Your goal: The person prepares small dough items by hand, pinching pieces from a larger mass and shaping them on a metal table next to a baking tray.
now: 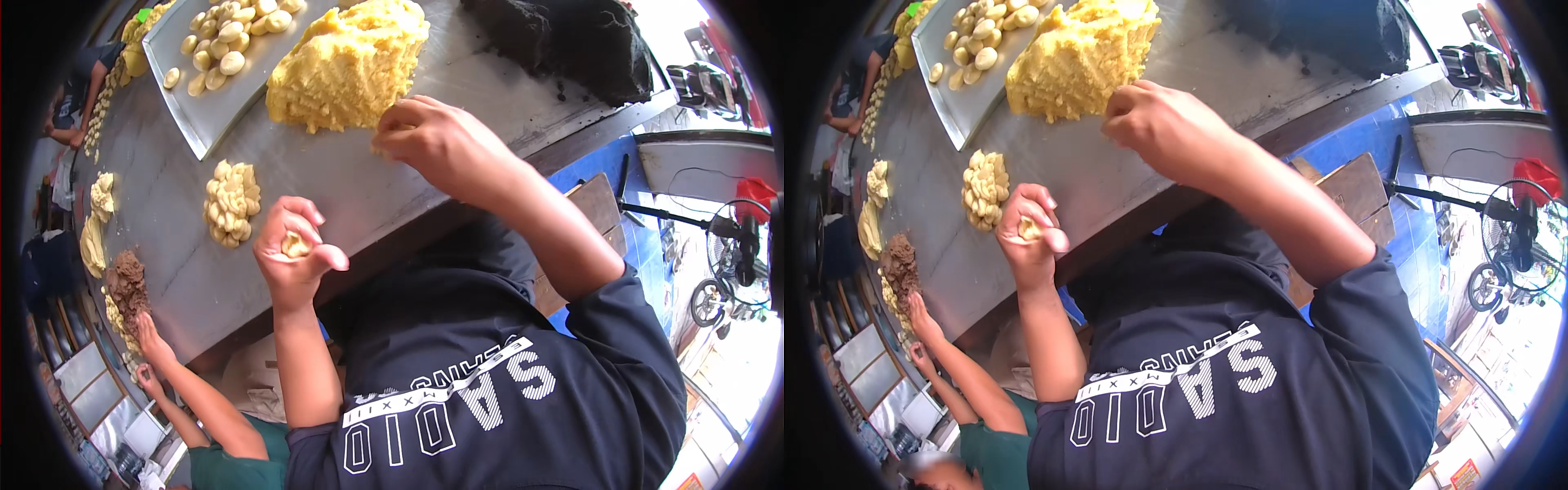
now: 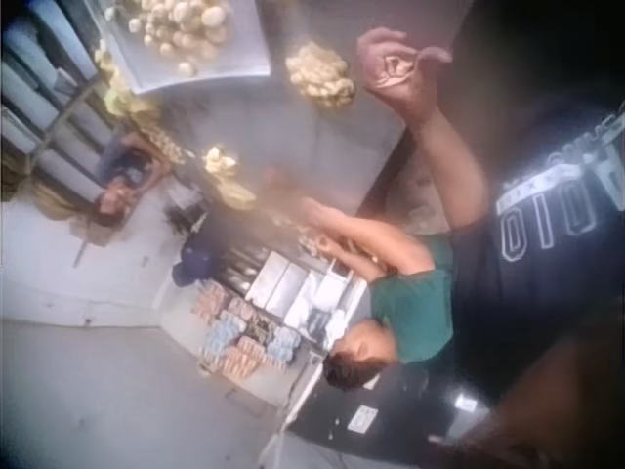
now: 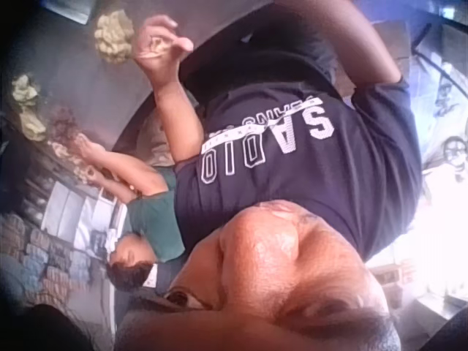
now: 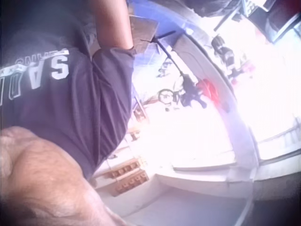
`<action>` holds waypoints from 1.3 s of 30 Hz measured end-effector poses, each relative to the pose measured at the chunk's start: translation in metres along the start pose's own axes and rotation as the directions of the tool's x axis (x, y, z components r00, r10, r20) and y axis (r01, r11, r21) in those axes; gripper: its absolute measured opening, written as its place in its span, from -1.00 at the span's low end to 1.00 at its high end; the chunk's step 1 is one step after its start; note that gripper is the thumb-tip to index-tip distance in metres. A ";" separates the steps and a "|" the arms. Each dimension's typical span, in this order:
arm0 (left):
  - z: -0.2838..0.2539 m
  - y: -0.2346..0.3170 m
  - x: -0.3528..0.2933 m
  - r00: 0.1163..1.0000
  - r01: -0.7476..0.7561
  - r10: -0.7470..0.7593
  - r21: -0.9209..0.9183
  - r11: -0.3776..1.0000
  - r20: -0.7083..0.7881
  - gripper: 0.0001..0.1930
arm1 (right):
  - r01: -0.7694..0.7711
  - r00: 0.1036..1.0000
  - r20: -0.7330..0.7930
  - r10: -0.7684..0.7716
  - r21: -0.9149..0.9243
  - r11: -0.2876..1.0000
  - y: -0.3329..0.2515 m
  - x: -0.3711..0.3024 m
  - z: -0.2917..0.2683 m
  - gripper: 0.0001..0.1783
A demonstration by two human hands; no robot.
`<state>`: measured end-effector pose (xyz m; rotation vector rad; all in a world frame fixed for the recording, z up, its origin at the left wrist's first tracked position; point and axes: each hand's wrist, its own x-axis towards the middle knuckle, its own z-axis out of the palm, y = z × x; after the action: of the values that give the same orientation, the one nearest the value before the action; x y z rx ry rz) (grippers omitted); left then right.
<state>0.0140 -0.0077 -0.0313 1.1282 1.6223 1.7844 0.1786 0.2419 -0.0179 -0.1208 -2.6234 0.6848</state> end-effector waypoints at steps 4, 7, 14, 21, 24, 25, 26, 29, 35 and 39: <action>0.000 0.002 -0.006 0.984 0.165 -0.152 -0.151 0.975 0.097 -0.52 | 0.179 0.934 -0.282 -0.221 -0.167 0.970 0.038 0.031 -0.050 -0.70; 0.004 -0.009 -0.002 0.997 0.080 -0.075 -0.221 0.972 0.034 -0.45 | 0.216 0.944 -0.226 -0.239 -0.120 0.969 0.067 0.039 -0.045 -0.71; 0.005 0.031 -0.001 0.995 -0.045 -0.012 0.553 0.832 0.099 -0.91 | 0.226 0.971 0.081 -0.225 -0.001 0.974 0.037 0.006 -0.025 -0.83; -0.005 0.008 0.002 0.990 -0.136 0.077 0.629 0.765 0.120 -0.61 | 0.155 0.987 0.056 -0.153 -0.036 0.987 -0.018 -0.002 -0.001 -0.87; -0.006 0.002 0.008 0.969 -0.241 0.128 0.706 0.666 0.211 -0.47 | 0.237 0.962 0.118 -0.248 0.099 0.967 -0.023 0.001 0.006 -0.88; -0.009 0.010 0.009 0.971 -0.232 0.119 0.712 0.662 0.207 -0.47 | 0.199 0.969 0.122 -0.214 0.123 0.972 -0.013 0.001 0.003 -0.85; -0.012 0.019 0.011 0.974 -0.171 0.022 0.666 0.726 0.226 -0.46 | 0.095 0.992 0.080 -0.097 0.023 0.995 -0.006 0.002 -0.003 -0.79; -0.026 0.025 0.004 0.960 -0.065 -0.113 0.594 0.802 0.257 -0.45 | -0.042 0.999 0.004 0.043 -0.125 0.991 0.014 0.002 -0.006 -0.78; -0.030 0.006 -0.033 0.980 0.186 -0.200 0.269 0.945 0.024 -0.44 | 0.018 0.999 -0.030 -0.016 0.054 0.998 -0.012 -0.013 -0.003 -0.69; -0.013 0.020 -0.034 0.992 -0.112 0.043 0.683 0.721 0.118 -0.42 | 0.065 0.998 0.005 -0.065 -0.136 0.989 -0.017 -0.021 0.005 -0.64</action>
<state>0.0261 -0.0463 -0.0200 1.5809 2.2949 1.1287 0.1956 0.2208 -0.0216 -0.0751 -2.6609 0.4836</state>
